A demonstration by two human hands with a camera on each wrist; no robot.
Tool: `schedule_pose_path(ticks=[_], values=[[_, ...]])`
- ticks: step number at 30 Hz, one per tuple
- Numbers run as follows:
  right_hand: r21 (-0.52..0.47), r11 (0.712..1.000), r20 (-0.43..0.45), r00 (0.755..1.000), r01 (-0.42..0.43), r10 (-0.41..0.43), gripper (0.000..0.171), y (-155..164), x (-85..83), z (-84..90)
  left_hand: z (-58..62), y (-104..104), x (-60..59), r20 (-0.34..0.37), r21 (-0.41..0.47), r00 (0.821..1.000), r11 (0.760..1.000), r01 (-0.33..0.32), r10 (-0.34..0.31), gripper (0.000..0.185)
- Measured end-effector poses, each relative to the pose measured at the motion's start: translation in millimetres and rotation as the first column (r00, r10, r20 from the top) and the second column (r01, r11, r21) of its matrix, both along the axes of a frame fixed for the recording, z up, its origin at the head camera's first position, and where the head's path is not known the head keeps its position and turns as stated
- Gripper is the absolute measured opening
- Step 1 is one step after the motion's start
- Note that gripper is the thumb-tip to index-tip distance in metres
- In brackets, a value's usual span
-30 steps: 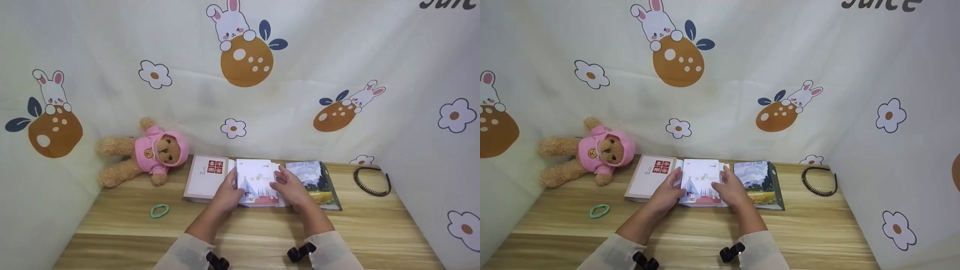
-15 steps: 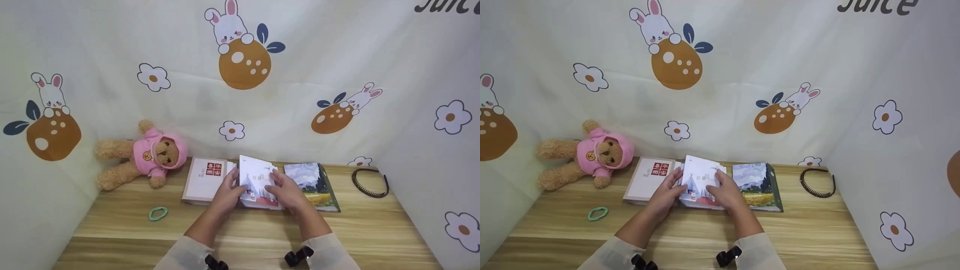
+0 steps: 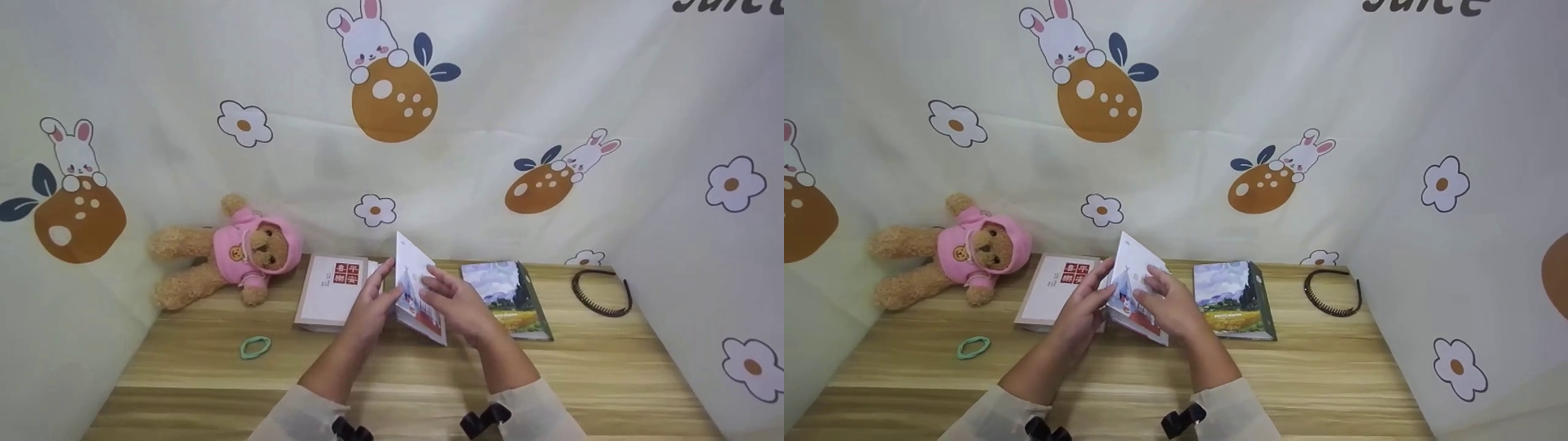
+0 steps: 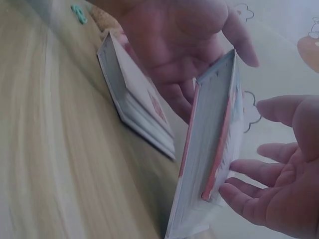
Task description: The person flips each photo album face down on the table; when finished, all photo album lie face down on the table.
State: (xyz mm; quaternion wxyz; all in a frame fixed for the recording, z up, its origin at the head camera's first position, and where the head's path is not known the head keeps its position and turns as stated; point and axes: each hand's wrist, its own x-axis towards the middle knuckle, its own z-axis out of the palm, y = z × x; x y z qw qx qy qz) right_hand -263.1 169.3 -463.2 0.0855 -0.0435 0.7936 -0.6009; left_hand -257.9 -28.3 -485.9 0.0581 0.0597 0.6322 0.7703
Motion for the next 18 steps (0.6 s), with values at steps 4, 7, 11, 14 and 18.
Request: schedule_pose_path(ticks=[4, 7, 11, 14, 18], values=[[-0.078, 0.996, -0.038, 0.999, -0.034, 0.031, 0.069, -4.0, 2.8, 2.7, 2.5, 0.0, 0.7, -0.032, 0.023, 0.999, 1.000, 0.016, -0.015, 0.064], [-0.130, 0.991, -0.051, 0.998, -0.035, 0.028, 0.072, -6.1, 2.9, 3.2, 3.5, -0.7, 1.2, -0.059, 0.029, 0.998, 0.999, 0.035, -0.033, 0.067], [-0.179, 0.984, -0.040, 0.999, -0.008, 0.001, 0.073, -5.3, 0.6, 1.8, 3.6, -0.8, 2.7, -0.075, 0.025, 0.995, 0.998, 0.063, -0.061, 0.068], [-0.182, 0.983, -0.018, 1.000, 0.003, -0.006, 0.075, -3.1, 0.2, 1.0, 3.2, -0.2, 4.0, -0.068, 0.037, 0.994, 0.995, 0.089, -0.086, 0.069], [-0.169, 0.986, -0.011, 1.000, -0.016, 0.015, 0.076, -0.6, -0.5, 0.5, 3.9, 0.5, 4.5, -0.051, 0.035, 0.993, 0.994, 0.107, -0.105, 0.075]])
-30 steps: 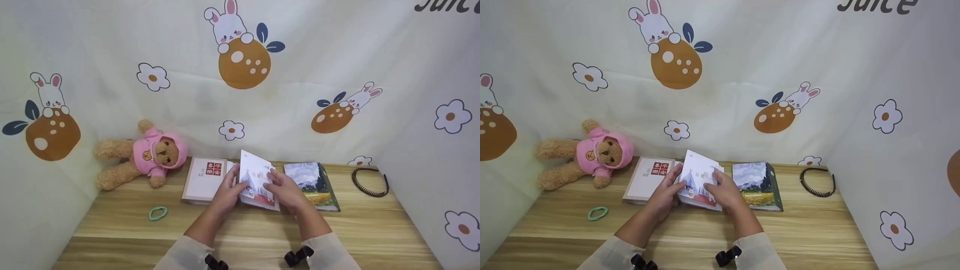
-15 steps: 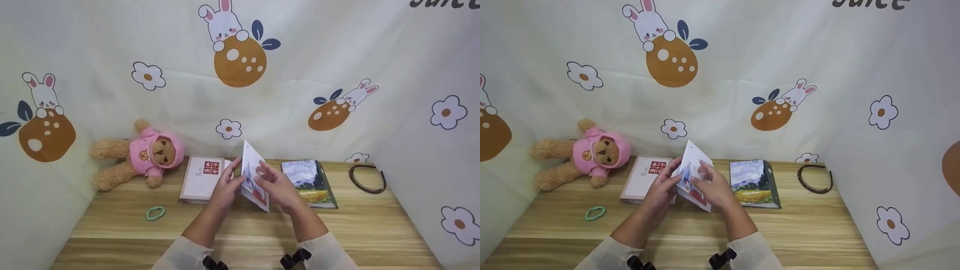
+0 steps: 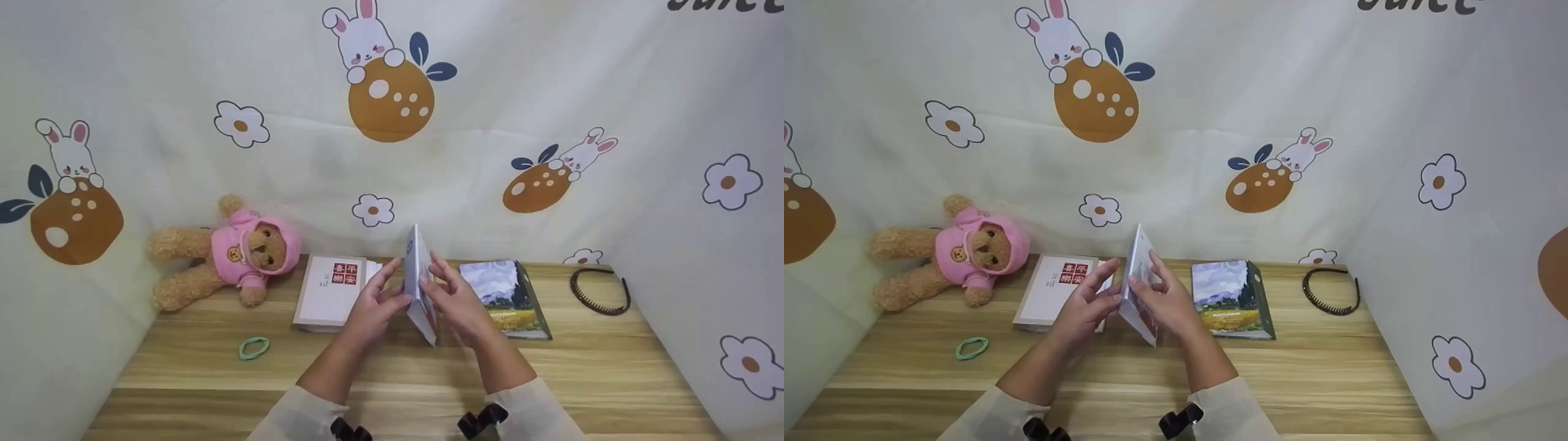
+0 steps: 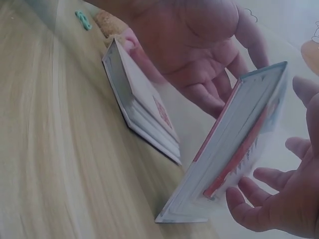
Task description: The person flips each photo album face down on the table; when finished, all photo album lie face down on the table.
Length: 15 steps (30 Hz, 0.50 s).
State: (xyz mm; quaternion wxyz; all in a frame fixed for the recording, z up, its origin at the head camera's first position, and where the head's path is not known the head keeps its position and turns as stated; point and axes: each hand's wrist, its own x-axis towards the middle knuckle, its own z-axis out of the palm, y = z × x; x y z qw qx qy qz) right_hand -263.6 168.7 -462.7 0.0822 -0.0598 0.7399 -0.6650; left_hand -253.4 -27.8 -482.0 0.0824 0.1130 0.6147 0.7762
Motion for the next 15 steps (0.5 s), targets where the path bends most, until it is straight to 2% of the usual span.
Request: schedule_pose_path(ticks=[4, 9, 15], values=[[0.019, 1.000, 0.001, 1.000, -0.015, 0.015, 0.072, 1.6, -0.7, -0.1, 0.4, 0.4, -0.4, 0.007, 0.003, 1.000, 1.000, 0.006, -0.006, 0.082], [0.043, 0.999, 0.038, 0.999, 0.007, -0.008, 0.065, 2.6, -3.0, 0.3, -2.2, 0.2, -2.2, 0.002, 0.031, 1.000, 0.999, 0.013, -0.013, 0.087], [0.011, 1.000, 0.047, 0.999, 0.014, -0.014, 0.064, 2.3, -4.3, -3.3, -5.9, -0.9, -5.5, -0.012, 0.054, 1.000, 0.998, 0.017, -0.016, 0.089]])
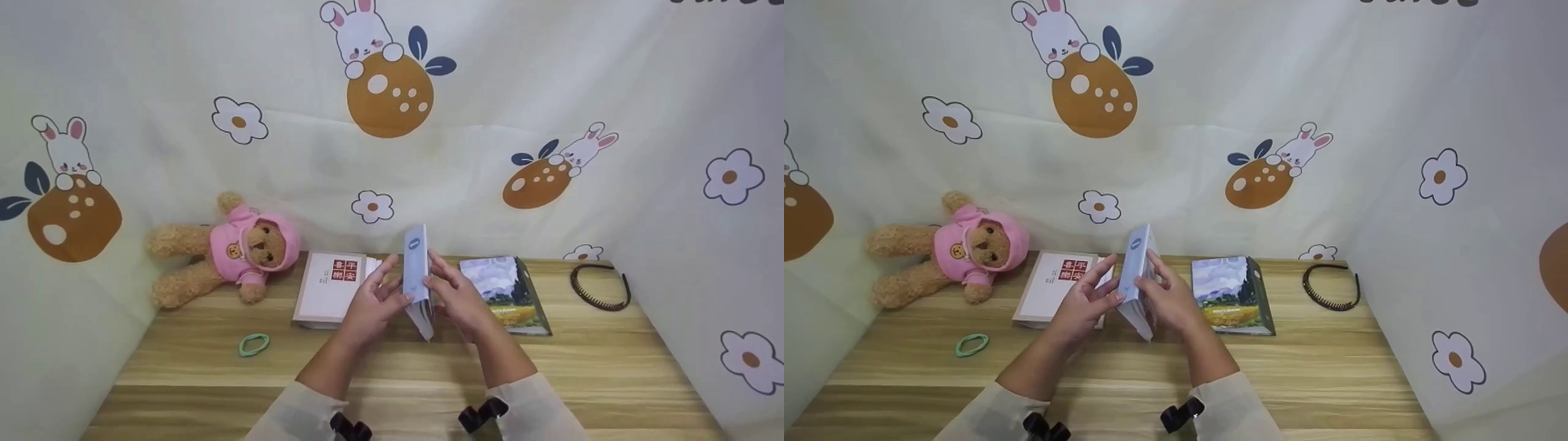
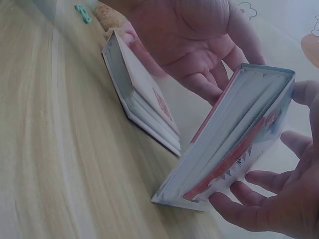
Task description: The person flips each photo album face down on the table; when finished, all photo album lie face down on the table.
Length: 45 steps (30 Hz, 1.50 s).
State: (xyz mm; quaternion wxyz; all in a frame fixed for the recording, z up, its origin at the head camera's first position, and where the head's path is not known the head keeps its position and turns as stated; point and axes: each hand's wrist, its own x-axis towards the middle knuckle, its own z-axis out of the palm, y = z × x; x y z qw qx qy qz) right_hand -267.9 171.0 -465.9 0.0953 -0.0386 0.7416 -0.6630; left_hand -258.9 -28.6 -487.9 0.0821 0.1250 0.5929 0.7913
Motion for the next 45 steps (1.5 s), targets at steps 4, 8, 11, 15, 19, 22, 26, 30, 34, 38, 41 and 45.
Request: schedule_pose_path(ticks=[4, 8, 11, 15, 19, 22, 26, 30, 34, 38, 41, 45], values=[[0.014, 1.000, -0.033, 0.999, -0.005, 0.006, 0.064, -1.0, -2.6, -3.6, -1.9, -1.8, -3.0, -0.004, -0.063, 1.000, 0.998, -0.015, 0.015, 0.086], [0.080, 0.997, -0.040, 0.999, 0.000, 0.003, 0.063, -1.2, -3.9, -6.2, -3.6, -1.7, -3.9, 0.012, -0.179, 1.000, 0.984, -0.016, 0.018, 0.081], [0.068, 0.998, -0.027, 1.000, -0.007, 0.009, 0.062, -2.0, -4.5, -7.1, -2.9, -1.0, -2.9, 0.030, -0.226, 0.999, 0.974, -0.022, 0.029, 0.078], [-0.043, 0.998, 0.041, 0.998, -0.039, 0.040, 0.063, -4.1, -4.5, -8.9, -0.5, -1.8, -1.5, 0.032, -0.260, 0.998, 0.964, -0.050, 0.060, 0.076], [-0.095, 0.994, 0.065, 0.996, -0.048, 0.055, 0.064, -5.0, -3.0, -9.0, 0.2, -4.2, -1.3, 0.033, -0.311, 0.997, 0.949, -0.050, 0.063, 0.074], [-0.052, 0.999, -0.018, 1.000, -0.009, 0.008, 0.062, -2.7, -2.2, -8.0, -1.9, -5.3, -2.2, 0.041, -0.277, 0.999, 0.961, -0.010, 0.023, 0.070], [-0.038, 0.997, -0.147, 0.987, 0.062, -0.067, 0.062, 3.9, -1.5, -6.0, -7.5, -4.6, -2.9, 0.081, -0.160, 0.995, 0.985, 0.069, -0.056, 0.069], [-0.039, 0.996, -0.179, 0.980, 0.075, -0.081, 0.064, 10.8, -1.2, -0.5, -13.9, -2.2, -1.6, 0.111, -0.161, 0.987, 0.978, 0.136, -0.119, 0.070], [0.059, 0.993, -0.162, 0.983, 0.099, -0.088, 0.062, 16.1, -2.2, 6.6, -19.4, -0.6, 0.5, 0.069, -0.282, 0.988, 0.947, 0.153, -0.139, 0.072], [0.158, 0.981, -0.118, 0.989, 0.113, -0.094, 0.060, 19.2, -2.2, 13.5, -22.3, 0.3, 1.1, 0.024, -0.327, 0.989, 0.933, 0.149, -0.149, 0.071], [0.191, 0.975, -0.075, 0.992, 0.110, -0.097, 0.059, 20.5, -2.6, 16.3, -22.9, 0.7, 0.4, 0.027, -0.306, 0.987, 0.939, 0.158, -0.157, 0.070], [0.184, 0.976, -0.020, 0.993, 0.118, -0.116, 0.059, 22.5, -5.8, 16.3, -23.3, -0.2, -1.3, 0.056, -0.291, 0.990, 0.946, 0.141, -0.130, 0.068]])
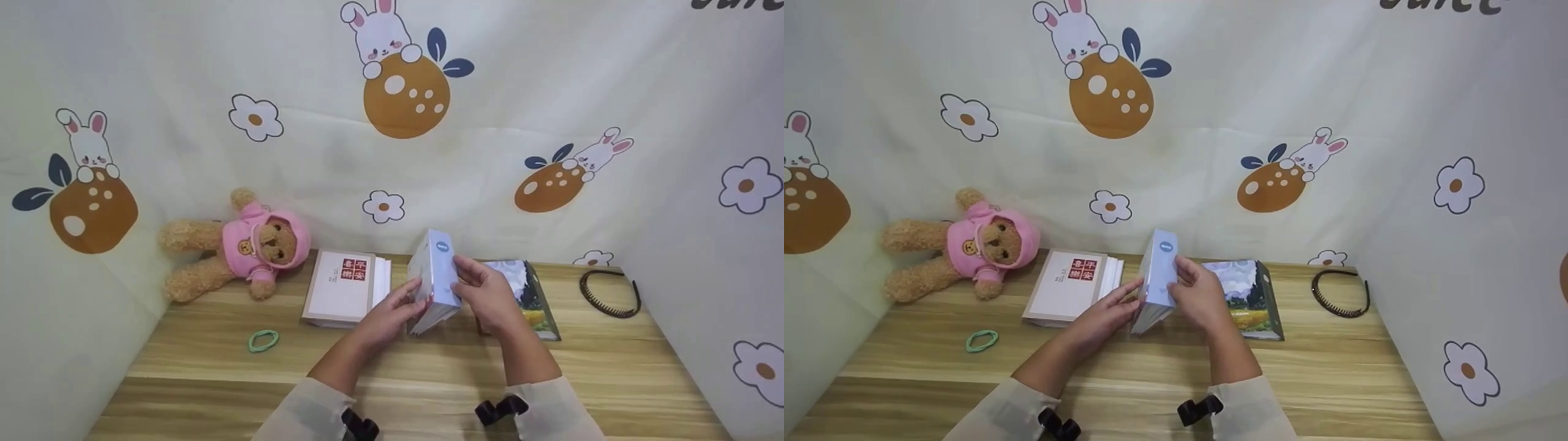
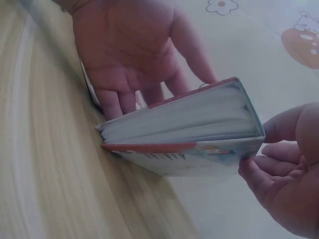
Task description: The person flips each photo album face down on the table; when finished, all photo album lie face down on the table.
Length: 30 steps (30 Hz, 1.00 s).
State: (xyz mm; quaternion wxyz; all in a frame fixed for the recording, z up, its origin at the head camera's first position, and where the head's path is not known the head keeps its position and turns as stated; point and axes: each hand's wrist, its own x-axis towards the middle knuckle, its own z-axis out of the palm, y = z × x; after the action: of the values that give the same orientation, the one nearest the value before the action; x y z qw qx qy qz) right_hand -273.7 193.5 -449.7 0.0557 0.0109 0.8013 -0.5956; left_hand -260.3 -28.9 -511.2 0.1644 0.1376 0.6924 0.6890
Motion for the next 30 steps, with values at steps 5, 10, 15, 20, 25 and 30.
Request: schedule_pose_path(ticks=[5, 10, 15, 20, 25, 30], values=[[-0.018, 1.000, 0.041, 0.999, 0.019, -0.019, 0.060, 6.1, -5.5, -4.3, -0.7, -1.4, -1.7, 0.069, 0.044, 0.998, 0.999, -0.005, 0.002, 0.073], [0.065, 0.998, 0.064, 0.998, 0.014, -0.018, 0.063, 11.9, -8.0, -8.7, -1.5, -3.6, -3.6, 0.120, 0.080, 0.993, 0.997, -0.016, 0.007, 0.079], [0.153, 0.988, 0.114, 0.994, -0.012, -0.005, 0.069, 12.8, -7.7, -14.5, -0.8, -6.1, -5.2, 0.122, 0.043, 0.991, 0.997, -0.068, 0.062, 0.078], [0.103, 0.995, 0.119, 0.993, -0.017, 0.005, 0.070, 9.8, -9.0, -24.0, 3.9, -7.0, -5.3, 0.108, 0.005, 0.989, 0.994, -0.106, 0.105, 0.081], [0.077, 0.997, 0.096, 0.995, 0.007, -0.014, 0.070, 6.3, -9.7, -26.2, 7.0, -9.8, -7.1, 0.094, -0.015, 0.985, 0.989, -0.145, 0.146, 0.076], [0.111, 0.991, 0.070, 0.995, 0.069, -0.077, 0.064, 2.1, -9.5, -21.2, 12.1, -16.5, -9.8, 0.018, 0.021, 0.974, 0.974, -0.227, 0.227, 0.070]])
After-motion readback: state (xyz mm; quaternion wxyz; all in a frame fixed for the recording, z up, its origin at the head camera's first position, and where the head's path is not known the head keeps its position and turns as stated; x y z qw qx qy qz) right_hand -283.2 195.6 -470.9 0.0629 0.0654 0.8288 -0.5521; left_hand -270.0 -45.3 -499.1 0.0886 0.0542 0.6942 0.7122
